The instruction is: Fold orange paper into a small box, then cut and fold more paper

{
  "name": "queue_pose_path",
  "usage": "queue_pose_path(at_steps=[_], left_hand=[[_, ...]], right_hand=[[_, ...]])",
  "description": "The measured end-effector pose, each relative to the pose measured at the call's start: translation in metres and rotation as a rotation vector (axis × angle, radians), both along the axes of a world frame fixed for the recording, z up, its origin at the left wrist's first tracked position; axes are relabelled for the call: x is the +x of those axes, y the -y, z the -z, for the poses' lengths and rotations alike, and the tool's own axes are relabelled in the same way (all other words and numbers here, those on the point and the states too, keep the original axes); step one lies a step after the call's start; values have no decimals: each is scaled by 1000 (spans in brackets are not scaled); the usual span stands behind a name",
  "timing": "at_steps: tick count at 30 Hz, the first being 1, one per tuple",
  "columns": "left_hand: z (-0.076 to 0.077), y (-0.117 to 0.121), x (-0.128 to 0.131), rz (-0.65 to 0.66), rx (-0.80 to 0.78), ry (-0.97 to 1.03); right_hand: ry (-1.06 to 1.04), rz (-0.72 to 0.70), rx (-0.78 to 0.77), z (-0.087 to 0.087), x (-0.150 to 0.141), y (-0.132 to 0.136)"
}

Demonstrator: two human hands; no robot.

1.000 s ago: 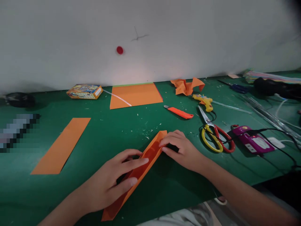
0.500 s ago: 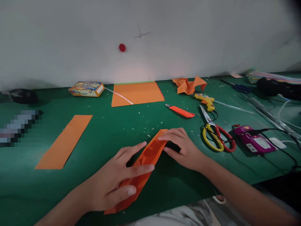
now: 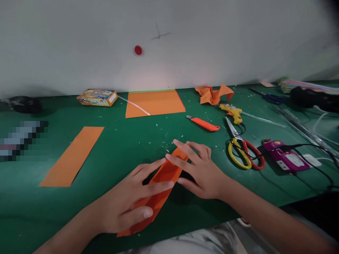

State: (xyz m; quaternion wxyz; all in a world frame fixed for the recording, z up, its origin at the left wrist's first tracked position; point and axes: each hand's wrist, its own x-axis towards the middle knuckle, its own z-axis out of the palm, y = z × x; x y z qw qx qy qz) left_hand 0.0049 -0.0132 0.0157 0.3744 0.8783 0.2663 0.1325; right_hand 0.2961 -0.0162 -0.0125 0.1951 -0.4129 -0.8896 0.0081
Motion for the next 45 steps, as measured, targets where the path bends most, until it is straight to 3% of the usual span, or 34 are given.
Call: queue_pose_path(at_steps=[10, 19, 29, 35, 43, 45], left_hand=[[10, -1, -8, -267, -147, 91], [12, -2, -8, -379, -348, 118], [15, -3, -8, -377, -279, 99], [19, -2, -5, -366, -194, -42], [30, 2, 2, -566, -153, 126], [30, 8, 5, -626, -168, 151]], right_hand=[[-16, 5, -47, -2, -16, -1], [-15, 0, -63, -4, -15, -1], [-36, -14, -73, 0, -17, -2], [-61, 8, -93, 3, -17, -2], [-271, 172, -15, 13, -14, -6], [-354, 209, -65, 15, -13, -7]])
